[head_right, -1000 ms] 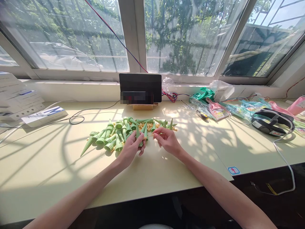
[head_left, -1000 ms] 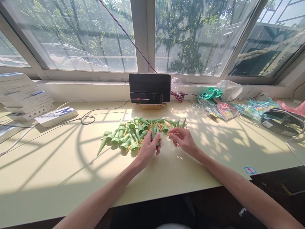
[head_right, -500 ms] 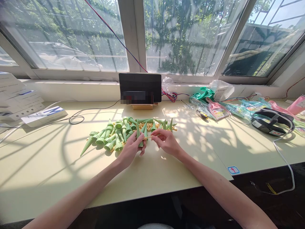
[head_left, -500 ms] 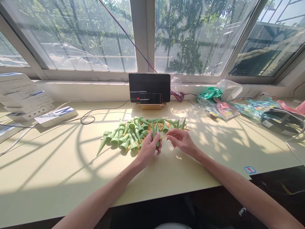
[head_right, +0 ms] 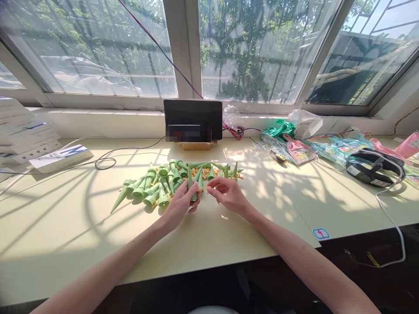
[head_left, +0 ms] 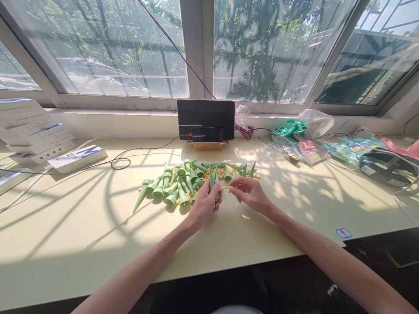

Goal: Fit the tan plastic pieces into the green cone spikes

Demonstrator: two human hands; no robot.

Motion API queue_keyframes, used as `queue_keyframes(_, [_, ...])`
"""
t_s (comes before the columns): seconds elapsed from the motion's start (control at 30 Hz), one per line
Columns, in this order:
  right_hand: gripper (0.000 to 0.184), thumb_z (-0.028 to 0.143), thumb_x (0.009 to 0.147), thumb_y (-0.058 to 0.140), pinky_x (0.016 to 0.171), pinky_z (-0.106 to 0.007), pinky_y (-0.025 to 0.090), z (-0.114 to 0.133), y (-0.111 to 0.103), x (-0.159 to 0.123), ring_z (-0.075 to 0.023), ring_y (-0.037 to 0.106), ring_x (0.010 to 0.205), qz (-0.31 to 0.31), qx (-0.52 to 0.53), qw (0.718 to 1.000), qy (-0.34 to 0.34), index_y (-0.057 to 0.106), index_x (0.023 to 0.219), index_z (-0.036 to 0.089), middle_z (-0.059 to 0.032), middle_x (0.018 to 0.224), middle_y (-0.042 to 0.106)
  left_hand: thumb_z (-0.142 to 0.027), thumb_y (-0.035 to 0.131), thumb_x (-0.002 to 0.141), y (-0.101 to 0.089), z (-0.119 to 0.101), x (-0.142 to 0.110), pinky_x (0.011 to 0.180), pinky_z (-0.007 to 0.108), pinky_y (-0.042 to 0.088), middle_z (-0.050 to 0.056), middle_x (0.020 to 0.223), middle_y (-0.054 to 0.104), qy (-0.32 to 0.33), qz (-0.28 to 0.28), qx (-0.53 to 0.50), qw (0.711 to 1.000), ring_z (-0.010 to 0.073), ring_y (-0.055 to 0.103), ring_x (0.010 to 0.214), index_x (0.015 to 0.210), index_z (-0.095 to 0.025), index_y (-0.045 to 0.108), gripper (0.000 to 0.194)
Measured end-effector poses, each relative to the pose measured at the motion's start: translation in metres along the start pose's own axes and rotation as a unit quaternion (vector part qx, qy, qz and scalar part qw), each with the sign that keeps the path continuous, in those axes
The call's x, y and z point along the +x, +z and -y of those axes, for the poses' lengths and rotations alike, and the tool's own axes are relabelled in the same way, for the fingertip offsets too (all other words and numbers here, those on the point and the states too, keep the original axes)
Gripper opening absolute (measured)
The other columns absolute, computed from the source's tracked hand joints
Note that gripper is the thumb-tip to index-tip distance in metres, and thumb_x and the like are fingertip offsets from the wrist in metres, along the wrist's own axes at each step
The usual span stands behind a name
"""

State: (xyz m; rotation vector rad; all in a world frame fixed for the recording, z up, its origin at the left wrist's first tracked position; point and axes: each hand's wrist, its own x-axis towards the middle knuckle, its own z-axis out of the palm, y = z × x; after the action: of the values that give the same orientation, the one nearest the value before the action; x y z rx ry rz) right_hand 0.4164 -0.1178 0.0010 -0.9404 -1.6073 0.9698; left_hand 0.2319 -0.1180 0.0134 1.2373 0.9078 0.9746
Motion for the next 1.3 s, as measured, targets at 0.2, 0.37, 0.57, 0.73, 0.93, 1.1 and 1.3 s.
queue_keyframes(0.2, [0.028, 0.044, 0.084, 0.075, 0.049, -0.026, 0.050, -0.0019, 0.0001, -0.0008, -0.0101, 0.054, 0.051, 0.003, -0.005, 1.000, 0.000, 0.067, 0.094, 0.019, 0.0002, 0.073, 0.062, -0.051, 0.056, 0.094, -0.0002, 0.0013, 0.0000, 0.043, 0.018, 0.028, -0.005, 0.077, 0.047, 0.001, 0.003, 0.002, 1.000, 0.0052, 0.037, 0.050, 0.086, -0.023, 0.040, 0.033])
queue_keyframes(0.37, [0.026, 0.043, 0.087, 0.073, 0.050, -0.026, 0.049, -0.0027, 0.0003, -0.0022, -0.0101, 0.055, 0.051, 0.012, -0.031, 0.999, -0.015, 0.067, 0.093, 0.019, -0.0007, 0.075, 0.064, -0.051, 0.057, 0.093, 0.0012, -0.0001, -0.0015, 0.043, 0.018, 0.026, -0.007, 0.068, 0.040, -0.005, 0.015, 0.002, 1.000, 0.0062, 0.035, 0.050, 0.083, -0.023, 0.038, 0.035])
queue_keyframes(0.57, [0.025, 0.043, 0.088, 0.071, 0.051, -0.026, 0.048, 0.0015, 0.0013, -0.0037, -0.0099, 0.052, 0.049, 0.018, -0.061, 0.998, -0.023, 0.067, 0.091, 0.019, 0.0006, 0.070, 0.062, -0.051, 0.055, 0.094, 0.0017, -0.0018, -0.0037, 0.045, 0.019, 0.029, -0.008, 0.062, 0.038, -0.005, 0.031, 0.011, 0.999, 0.0082, 0.035, 0.051, 0.084, -0.023, 0.039, 0.034])
queue_keyframes(0.73, [0.029, 0.047, 0.088, 0.070, 0.051, -0.027, 0.049, -0.0002, 0.0014, -0.0036, -0.0101, 0.052, 0.049, 0.016, -0.075, 0.997, -0.028, 0.067, 0.092, 0.019, 0.0000, 0.070, 0.064, -0.051, 0.056, 0.094, 0.0017, -0.0019, -0.0039, 0.045, 0.020, 0.031, -0.007, 0.064, 0.039, -0.006, 0.028, 0.011, 1.000, 0.0086, 0.035, 0.053, 0.084, -0.023, 0.039, 0.034])
queue_keyframes(0.93, [0.028, 0.047, 0.089, 0.069, 0.052, -0.027, 0.049, -0.0010, 0.0019, -0.0036, -0.0101, 0.053, 0.050, 0.008, -0.097, 0.994, -0.041, 0.068, 0.093, 0.020, -0.0021, 0.079, 0.068, -0.052, 0.056, 0.094, 0.0012, 0.0000, -0.0030, 0.046, 0.020, 0.032, -0.007, 0.064, 0.040, -0.005, 0.031, 0.010, 0.999, 0.0091, 0.036, 0.055, 0.085, -0.023, 0.041, 0.034])
queue_keyframes(1.1, [0.028, 0.047, 0.090, 0.068, 0.052, -0.027, 0.049, 0.0009, 0.0028, -0.0037, -0.0104, 0.054, 0.050, 0.009, -0.109, 0.993, -0.049, 0.068, 0.094, 0.020, -0.0024, 0.080, 0.069, -0.053, 0.057, 0.092, 0.0009, 0.0009, -0.0029, 0.046, 0.020, 0.032, -0.006, 0.064, 0.041, -0.005, 0.028, 0.009, 1.000, 0.0091, 0.037, 0.054, 0.085, -0.023, 0.043, 0.034])
queue_keyframes(1.3, [0.029, 0.049, 0.090, 0.067, 0.052, -0.027, 0.049, 0.0018, 0.0031, -0.0043, -0.0105, 0.054, 0.050, 0.007, -0.119, 0.992, -0.048, 0.068, 0.094, 0.020, -0.0024, 0.079, 0.069, -0.053, 0.058, 0.092, 0.0011, 0.0008, -0.0028, 0.046, 0.020, 0.032, -0.006, 0.066, 0.041, -0.006, 0.027, 0.010, 1.000, 0.0089, 0.037, 0.055, 0.085, -0.023, 0.043, 0.035])
